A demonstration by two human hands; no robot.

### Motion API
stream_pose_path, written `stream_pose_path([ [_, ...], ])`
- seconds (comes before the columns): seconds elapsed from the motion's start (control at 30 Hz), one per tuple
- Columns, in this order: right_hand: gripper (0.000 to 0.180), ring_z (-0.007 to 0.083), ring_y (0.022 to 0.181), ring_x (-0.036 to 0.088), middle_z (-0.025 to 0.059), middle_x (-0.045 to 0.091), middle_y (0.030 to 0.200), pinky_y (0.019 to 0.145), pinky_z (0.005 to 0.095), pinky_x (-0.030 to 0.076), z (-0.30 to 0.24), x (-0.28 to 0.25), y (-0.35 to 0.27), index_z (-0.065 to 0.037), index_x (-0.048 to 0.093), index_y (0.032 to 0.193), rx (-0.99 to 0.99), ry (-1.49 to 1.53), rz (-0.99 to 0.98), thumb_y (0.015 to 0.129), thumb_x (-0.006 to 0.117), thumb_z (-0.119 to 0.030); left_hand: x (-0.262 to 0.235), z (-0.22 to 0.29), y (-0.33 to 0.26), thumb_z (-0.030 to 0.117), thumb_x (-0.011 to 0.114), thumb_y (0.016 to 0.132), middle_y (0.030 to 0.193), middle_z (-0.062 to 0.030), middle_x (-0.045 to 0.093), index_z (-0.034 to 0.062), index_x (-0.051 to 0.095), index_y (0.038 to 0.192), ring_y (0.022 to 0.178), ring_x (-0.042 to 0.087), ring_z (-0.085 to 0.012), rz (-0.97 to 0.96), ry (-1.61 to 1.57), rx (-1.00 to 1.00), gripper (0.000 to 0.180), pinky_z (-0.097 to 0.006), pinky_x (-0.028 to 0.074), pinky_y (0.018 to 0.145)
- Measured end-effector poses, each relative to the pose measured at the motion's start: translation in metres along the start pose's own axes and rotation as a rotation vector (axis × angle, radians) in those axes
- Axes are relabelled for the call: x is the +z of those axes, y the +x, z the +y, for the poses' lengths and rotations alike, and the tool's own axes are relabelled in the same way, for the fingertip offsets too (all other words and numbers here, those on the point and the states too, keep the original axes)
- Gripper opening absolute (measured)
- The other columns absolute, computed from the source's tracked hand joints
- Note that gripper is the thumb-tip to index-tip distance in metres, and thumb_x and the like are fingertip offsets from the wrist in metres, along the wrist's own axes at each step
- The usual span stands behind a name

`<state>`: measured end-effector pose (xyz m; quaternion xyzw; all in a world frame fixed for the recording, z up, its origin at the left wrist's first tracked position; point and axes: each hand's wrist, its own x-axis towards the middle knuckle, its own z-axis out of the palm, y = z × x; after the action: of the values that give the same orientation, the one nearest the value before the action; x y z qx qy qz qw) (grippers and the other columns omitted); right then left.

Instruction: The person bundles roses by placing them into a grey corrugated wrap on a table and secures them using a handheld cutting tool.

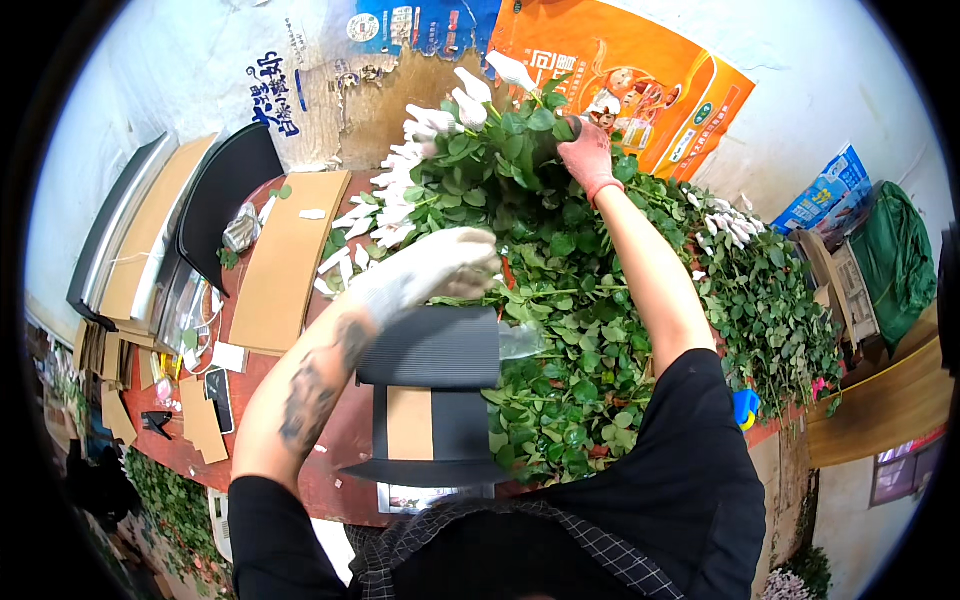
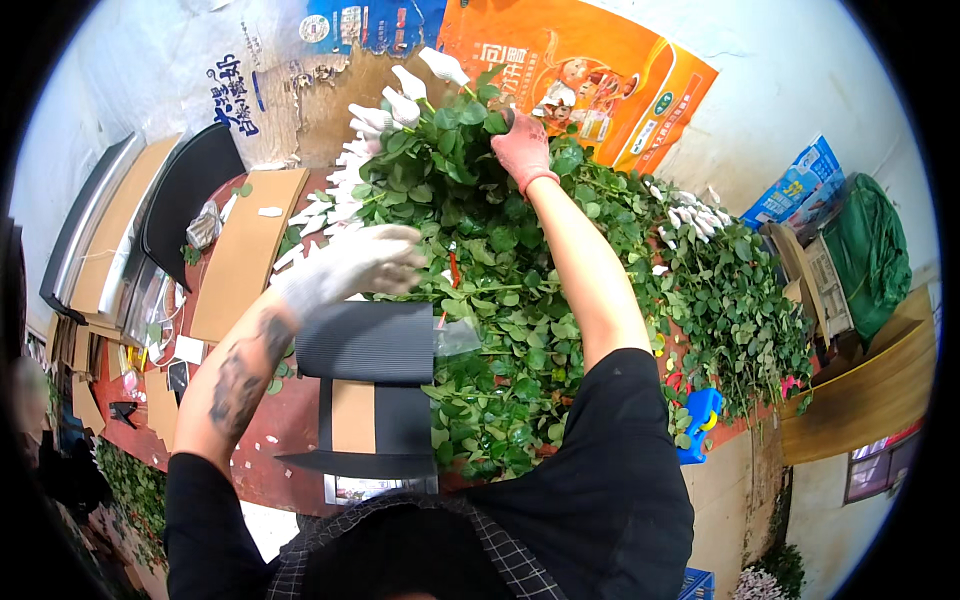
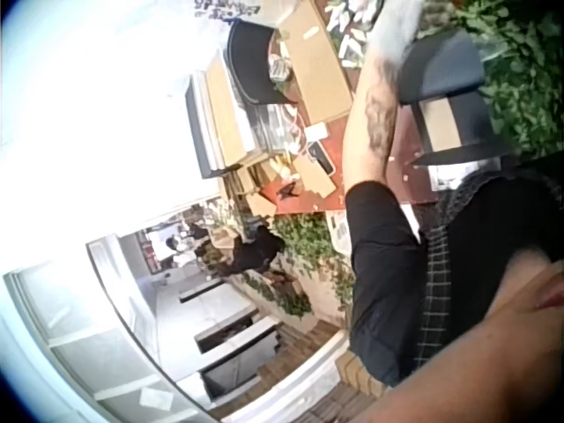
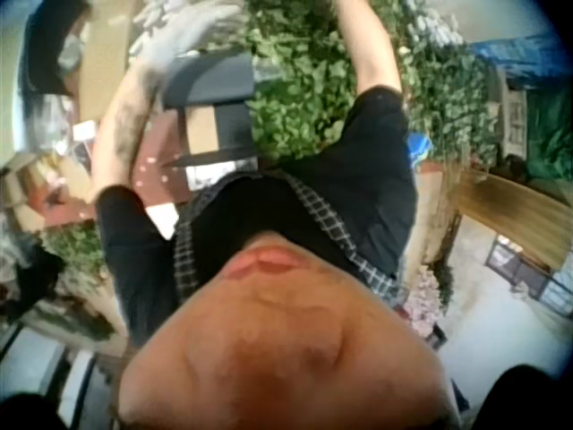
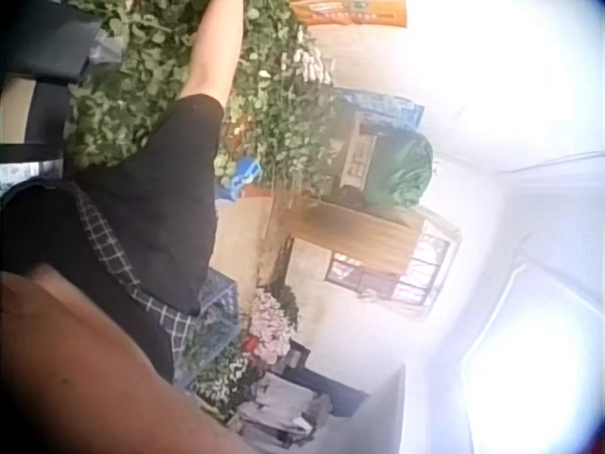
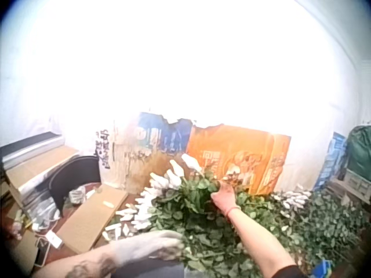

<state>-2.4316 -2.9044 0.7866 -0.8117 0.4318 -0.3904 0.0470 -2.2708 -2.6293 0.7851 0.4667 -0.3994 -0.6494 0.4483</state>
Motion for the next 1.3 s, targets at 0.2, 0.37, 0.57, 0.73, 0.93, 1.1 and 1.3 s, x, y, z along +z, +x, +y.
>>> stream_pose_path([
  [0.2, 0.035, 0.0362, 0.096, 0.059, 0.0195, 0.065, 0.096, 0.086, 0.0408, 0.046, -0.005, -0.013, -0.007, -0.005, 0.064, 0.102, -0.084, 0.190, 0.095, 0.069, 0.059, -0.011, -0.004, -0.014, 0.116, 0.012, 0.060, 0.086, 0.114, -0.0085, 0.051, 0.0104, 0.037, 0.128, 0.108, 0.051, -0.0276, 0.270, -0.437, 0.189, 0.048, -0.040, 0.044, 0.092],
  [0.37, 0.028, 0.0353, 0.086, 0.061, 0.0188, 0.065, 0.090, 0.079, 0.0353, 0.047, -0.001, -0.028, -0.020, -0.001, 0.064, 0.100, -0.151, 0.335, 0.075, 0.073, 0.059, -0.008, 0.005, 0.004, 0.163, 0.011, 0.063, 0.083, 0.101, -0.0056, 0.062, 0.0054, 0.058, 0.108, 0.096, 0.058, -0.0190, 0.321, -0.458, 0.503, 0.026, -0.035, 0.046, 0.087],
  [0.57, 0.029, 0.0154, 0.089, 0.062, 0.0095, 0.068, 0.096, 0.082, 0.0260, 0.046, 0.014, -0.044, -0.024, 0.003, 0.062, 0.104, -0.143, 0.553, -0.113, 0.077, 0.065, -0.009, 0.013, 0.027, 0.166, 0.011, 0.057, 0.085, 0.094, -0.0060, 0.066, 0.0028, 0.063, 0.102, 0.086, 0.062, -0.0162, 0.115, -0.700, 0.443, 0.020, -0.029, 0.048, 0.084],
  [0.73, 0.032, 0.0115, 0.091, 0.061, 0.0066, 0.068, 0.098, 0.084, 0.0245, 0.045, 0.014, -0.047, -0.024, 0.003, 0.063, 0.105, -0.113, 0.598, -0.156, 0.078, 0.068, -0.012, -0.002, 0.029, 0.163, 0.009, 0.056, 0.086, 0.094, -0.0076, 0.067, -0.0007, 0.063, 0.102, 0.086, 0.064, -0.0164, 0.090, -0.607, 0.485, 0.019, -0.028, 0.052, 0.079],
  [0.93, 0.055, 0.0324, 0.114, 0.051, 0.0193, 0.052, 0.124, 0.101, 0.0384, 0.039, -0.008, -0.054, -0.036, -0.001, 0.049, 0.124, -0.382, -0.182, -0.157, 0.071, 0.061, -0.010, 0.010, 0.026, 0.168, 0.023, 0.066, 0.086, 0.105, -0.0044, 0.066, 0.0056, 0.063, 0.110, 0.094, 0.061, -0.0139, 0.012, -0.302, 0.540, 0.030, -0.031, 0.051, 0.083],
  [1.1, 0.083, 0.0266, 0.129, 0.041, 0.0175, 0.046, 0.133, 0.110, 0.0338, 0.030, -0.021, -0.082, -0.036, -0.003, 0.032, 0.139, -0.204, 0.478, -0.090, 0.067, 0.074, -0.008, 0.000, 0.026, 0.188, 0.032, 0.067, 0.085, 0.118, -0.0046, 0.058, 0.0049, 0.052, 0.125, 0.101, 0.056, -0.0145, 0.476, -0.242, 0.585, 0.050, -0.029, 0.045, 0.089],
  [1.3, 0.094, 0.0333, 0.125, 0.042, 0.0196, 0.044, 0.133, 0.105, 0.0375, 0.035, -0.026, -0.072, -0.045, 0.000, 0.032, 0.138, -0.270, 0.328, -0.040, 0.061, 0.080, -0.023, 0.062, 0.060, 0.140, 0.029, 0.073, 0.079, 0.093, -0.0037, 0.063, 0.0033, 0.057, 0.102, 0.086, 0.059, -0.0160, 0.149, 0.331, 0.738, 0.038, -0.032, 0.048, 0.076],
])
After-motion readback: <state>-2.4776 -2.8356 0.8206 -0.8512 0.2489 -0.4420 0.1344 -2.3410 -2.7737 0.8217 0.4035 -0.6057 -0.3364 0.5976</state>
